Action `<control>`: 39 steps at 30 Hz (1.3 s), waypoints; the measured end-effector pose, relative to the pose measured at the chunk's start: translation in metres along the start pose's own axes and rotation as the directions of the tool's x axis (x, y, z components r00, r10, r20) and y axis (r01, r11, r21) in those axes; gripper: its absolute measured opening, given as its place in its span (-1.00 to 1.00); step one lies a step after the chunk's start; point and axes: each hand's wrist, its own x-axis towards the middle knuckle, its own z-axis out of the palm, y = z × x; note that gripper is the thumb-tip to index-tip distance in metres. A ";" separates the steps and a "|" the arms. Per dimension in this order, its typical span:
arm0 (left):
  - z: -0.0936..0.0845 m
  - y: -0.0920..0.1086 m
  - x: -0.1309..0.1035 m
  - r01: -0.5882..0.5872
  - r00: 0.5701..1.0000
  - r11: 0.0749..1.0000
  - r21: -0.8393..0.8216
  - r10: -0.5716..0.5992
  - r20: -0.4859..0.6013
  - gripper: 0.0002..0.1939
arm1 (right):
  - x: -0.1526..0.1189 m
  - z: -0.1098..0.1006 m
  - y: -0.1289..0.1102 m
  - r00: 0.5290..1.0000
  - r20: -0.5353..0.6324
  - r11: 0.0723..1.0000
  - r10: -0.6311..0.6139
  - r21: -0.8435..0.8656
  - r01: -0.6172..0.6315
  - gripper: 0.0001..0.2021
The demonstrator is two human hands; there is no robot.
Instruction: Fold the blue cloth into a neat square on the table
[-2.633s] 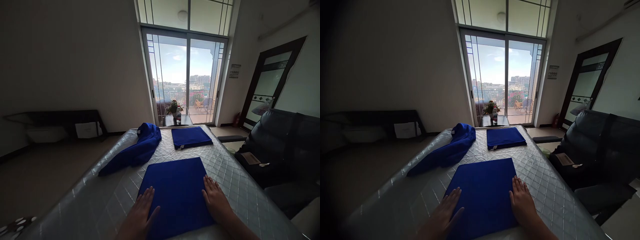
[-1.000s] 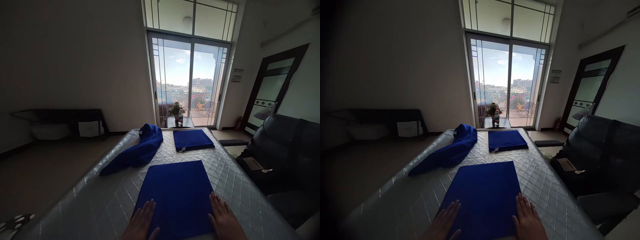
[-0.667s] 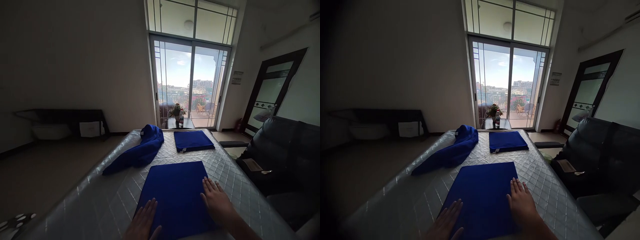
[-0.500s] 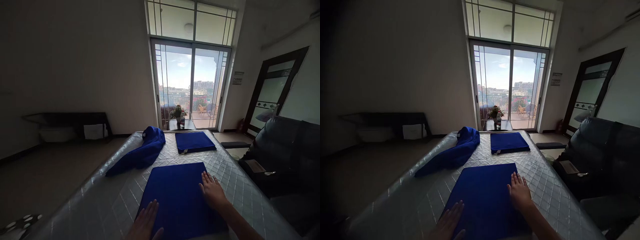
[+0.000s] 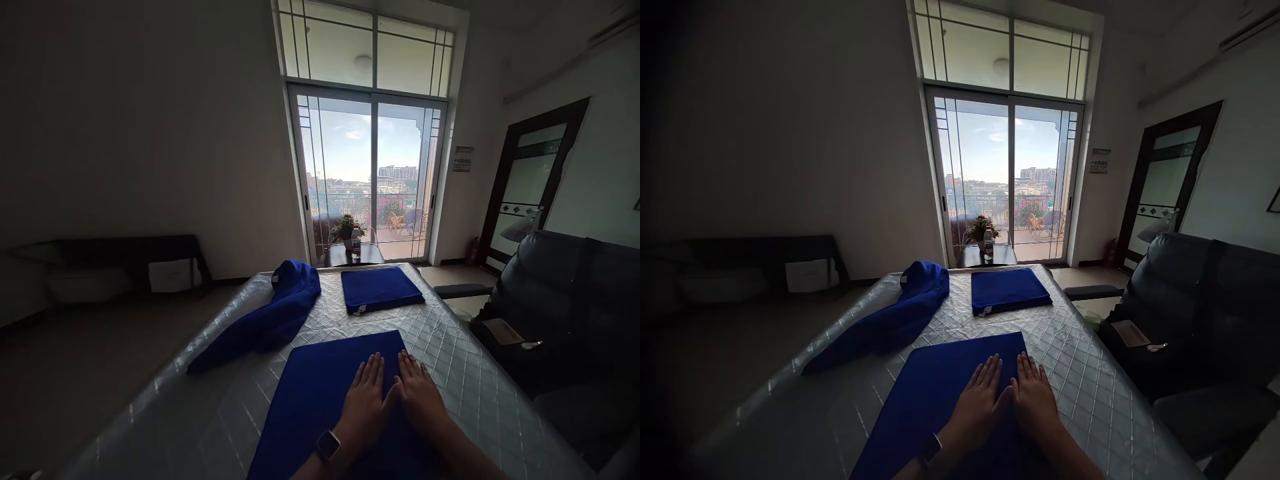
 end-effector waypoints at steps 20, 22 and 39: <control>-0.045 -0.155 -0.068 0.401 0.914 0.876 0.269 -0.402 -0.053 -0.19 | 0.000 -0.009 -0.003 0.996 0.079 0.999 0.041 0.003 -0.041 -0.31; -0.044 -0.155 -0.067 0.408 0.912 0.876 0.258 -0.403 -0.074 -0.19 | 0.001 -0.011 -0.003 0.994 0.097 0.999 0.045 -0.031 -0.042 -0.31; -0.035 -0.167 -0.068 0.394 0.919 0.896 0.205 -0.376 -0.123 -0.18 | 0.082 0.003 0.006 1.000 0.029 0.999 -0.007 -0.034 0.008 -0.34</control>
